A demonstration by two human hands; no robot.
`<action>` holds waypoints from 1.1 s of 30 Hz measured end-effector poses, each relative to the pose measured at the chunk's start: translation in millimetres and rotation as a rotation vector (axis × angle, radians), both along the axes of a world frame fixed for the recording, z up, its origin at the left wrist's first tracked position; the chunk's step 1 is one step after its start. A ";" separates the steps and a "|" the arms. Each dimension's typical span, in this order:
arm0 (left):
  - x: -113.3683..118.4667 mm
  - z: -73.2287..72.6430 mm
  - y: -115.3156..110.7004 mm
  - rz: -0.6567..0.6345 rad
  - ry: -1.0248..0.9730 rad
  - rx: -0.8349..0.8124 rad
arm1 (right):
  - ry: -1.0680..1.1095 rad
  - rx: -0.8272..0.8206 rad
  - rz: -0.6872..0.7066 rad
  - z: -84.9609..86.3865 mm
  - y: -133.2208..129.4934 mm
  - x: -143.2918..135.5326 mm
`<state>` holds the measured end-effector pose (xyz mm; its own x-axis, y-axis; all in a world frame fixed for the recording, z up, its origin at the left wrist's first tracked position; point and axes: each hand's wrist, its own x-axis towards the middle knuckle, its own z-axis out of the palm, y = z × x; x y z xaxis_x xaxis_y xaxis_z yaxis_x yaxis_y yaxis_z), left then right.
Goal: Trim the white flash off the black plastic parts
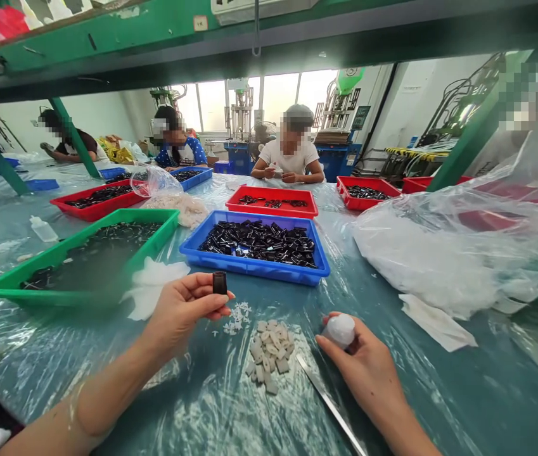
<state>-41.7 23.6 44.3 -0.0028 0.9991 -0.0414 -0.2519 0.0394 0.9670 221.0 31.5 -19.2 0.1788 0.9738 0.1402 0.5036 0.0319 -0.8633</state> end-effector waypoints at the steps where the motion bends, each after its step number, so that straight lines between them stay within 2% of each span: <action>1: 0.0 0.1 0.3 0.010 0.003 0.006 | 0.006 -0.003 -0.004 -0.6 0.5 0.0; 8: -0.1 1.4 1.3 0.075 0.007 0.010 | 0.026 0.005 -0.022 -8.3 2.7 3.3; 12: -0.3 -0.7 2.6 0.081 0.006 0.009 | -0.056 0.114 -0.029 -10.6 1.3 5.9; 15: 0.5 -2.1 3.8 0.082 -0.003 -0.007 | -0.202 0.282 -0.089 -2.9 -5.3 2.8; 19: 3.1 -3.5 4.7 0.071 -0.008 -0.046 | -0.479 0.681 -0.121 13.6 -24.3 -8.6; 22: 5.0 -5.6 4.3 0.053 -0.007 -0.062 | -0.543 0.788 0.078 19.2 -39.9 -18.2; 25: 6.1 -8.3 3.3 0.025 0.002 -0.074 | -0.541 0.743 0.376 17.0 -47.2 -27.6; 27: 7.0 -9.8 2.7 -0.001 0.007 -0.082 | -0.502 0.696 0.509 13.6 -46.6 -33.2; 33: 14.7 -13.4 0.3 -0.082 -0.016 -0.151 | -0.522 0.556 0.587 8.4 -41.0 -39.0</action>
